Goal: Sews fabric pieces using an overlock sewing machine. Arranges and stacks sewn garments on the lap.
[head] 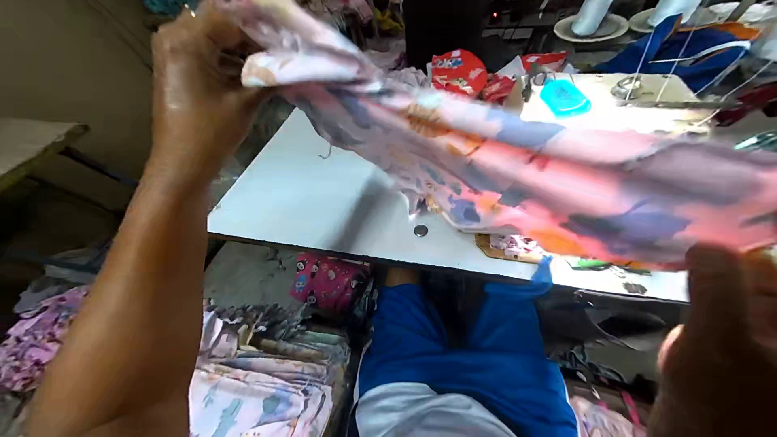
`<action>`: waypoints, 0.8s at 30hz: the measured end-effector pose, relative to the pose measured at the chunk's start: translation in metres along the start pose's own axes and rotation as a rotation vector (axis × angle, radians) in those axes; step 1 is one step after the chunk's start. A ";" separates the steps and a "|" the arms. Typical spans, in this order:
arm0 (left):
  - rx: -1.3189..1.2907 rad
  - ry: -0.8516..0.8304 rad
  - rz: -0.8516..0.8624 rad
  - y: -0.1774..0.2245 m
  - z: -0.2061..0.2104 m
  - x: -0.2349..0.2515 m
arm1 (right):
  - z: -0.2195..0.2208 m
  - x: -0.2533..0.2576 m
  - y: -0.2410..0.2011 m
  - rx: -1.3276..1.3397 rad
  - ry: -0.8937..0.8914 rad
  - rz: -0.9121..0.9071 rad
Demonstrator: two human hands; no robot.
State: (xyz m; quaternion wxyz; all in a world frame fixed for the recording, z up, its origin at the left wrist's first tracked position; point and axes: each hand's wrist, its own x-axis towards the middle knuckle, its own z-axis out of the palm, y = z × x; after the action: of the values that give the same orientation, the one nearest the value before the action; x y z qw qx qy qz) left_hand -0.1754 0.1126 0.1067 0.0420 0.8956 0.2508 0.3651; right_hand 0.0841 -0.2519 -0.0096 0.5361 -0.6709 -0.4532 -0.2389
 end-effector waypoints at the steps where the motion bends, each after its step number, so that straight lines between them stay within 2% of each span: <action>1: 0.007 -0.043 -0.014 -0.010 -0.001 -0.008 | 0.006 -0.011 -0.013 0.053 -0.059 -0.022; 4: 0.147 -0.247 -0.056 -0.033 0.005 -0.042 | 0.040 -0.050 -0.048 0.314 -0.261 -0.052; 6: 0.264 -0.355 -0.115 -0.030 0.023 -0.070 | 0.063 -0.083 -0.061 0.510 -0.428 -0.050; 9: 0.105 -0.451 -0.113 0.003 0.078 -0.117 | 0.088 -0.117 -0.065 0.680 -0.637 -0.039; 12: -0.106 -0.524 -0.013 0.015 0.155 -0.146 | 0.096 -0.132 -0.051 0.667 -0.803 0.070; 14: -0.105 -0.502 -0.056 0.014 0.189 -0.136 | 0.093 -0.139 -0.036 0.633 -0.862 0.122; 17: -0.016 -0.382 -0.240 0.012 0.216 -0.099 | 0.086 -0.157 -0.006 0.605 -0.865 0.137; 18: 0.021 -0.389 -0.299 0.013 0.221 -0.085 | 0.082 -0.161 0.003 0.604 -0.865 0.171; 21: 0.054 -0.536 -0.389 0.015 0.236 -0.054 | 0.071 -0.167 0.019 0.580 -0.866 0.267; 24: 0.016 -0.685 -0.259 0.020 0.241 -0.042 | 0.063 -0.168 0.029 0.554 -0.843 0.313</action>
State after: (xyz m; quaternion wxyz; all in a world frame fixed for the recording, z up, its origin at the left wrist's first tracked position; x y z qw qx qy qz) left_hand -0.0295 0.1009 -0.0908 0.1625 0.9270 0.3363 0.0335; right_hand 0.0187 -0.2525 -0.1797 0.4936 -0.6016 -0.5702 0.2632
